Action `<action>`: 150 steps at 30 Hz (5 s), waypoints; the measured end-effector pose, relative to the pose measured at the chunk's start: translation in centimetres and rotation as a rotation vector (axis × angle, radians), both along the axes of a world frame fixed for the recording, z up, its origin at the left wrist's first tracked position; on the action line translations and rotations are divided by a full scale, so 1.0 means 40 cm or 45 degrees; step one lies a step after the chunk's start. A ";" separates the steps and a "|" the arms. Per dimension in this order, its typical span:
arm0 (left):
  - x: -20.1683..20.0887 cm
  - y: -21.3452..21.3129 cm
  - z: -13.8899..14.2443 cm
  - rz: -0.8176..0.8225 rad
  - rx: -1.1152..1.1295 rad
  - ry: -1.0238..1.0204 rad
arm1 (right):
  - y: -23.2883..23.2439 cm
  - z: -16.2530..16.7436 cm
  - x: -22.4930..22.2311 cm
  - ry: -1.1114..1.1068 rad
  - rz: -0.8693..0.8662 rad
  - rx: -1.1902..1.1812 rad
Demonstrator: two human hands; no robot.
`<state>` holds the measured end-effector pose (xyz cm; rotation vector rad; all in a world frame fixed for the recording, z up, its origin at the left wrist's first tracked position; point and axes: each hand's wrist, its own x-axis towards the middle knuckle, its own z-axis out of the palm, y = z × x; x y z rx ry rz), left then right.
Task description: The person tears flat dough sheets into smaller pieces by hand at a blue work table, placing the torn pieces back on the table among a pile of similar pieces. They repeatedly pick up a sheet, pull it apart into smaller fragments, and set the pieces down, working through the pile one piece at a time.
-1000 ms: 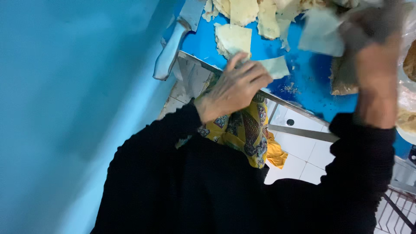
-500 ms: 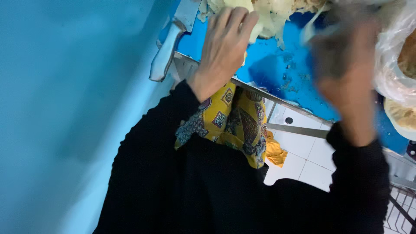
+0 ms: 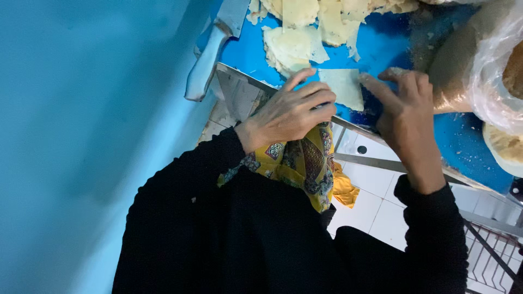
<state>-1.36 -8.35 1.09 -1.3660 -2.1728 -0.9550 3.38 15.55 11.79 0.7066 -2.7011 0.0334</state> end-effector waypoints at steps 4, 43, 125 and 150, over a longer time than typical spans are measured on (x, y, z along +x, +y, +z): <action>-0.016 0.007 0.002 0.067 0.087 -0.012 | 0.001 0.004 0.000 0.140 -0.017 0.178; -0.010 -0.031 0.037 -0.009 0.228 -0.042 | 0.109 0.138 0.072 0.091 -0.275 -0.032; 0.027 0.004 0.051 0.052 0.164 -0.361 | -0.165 0.034 0.039 -0.343 -0.134 -0.515; -0.039 0.029 0.035 0.176 -0.091 0.232 | -0.137 -0.021 0.032 -0.196 -0.092 -0.365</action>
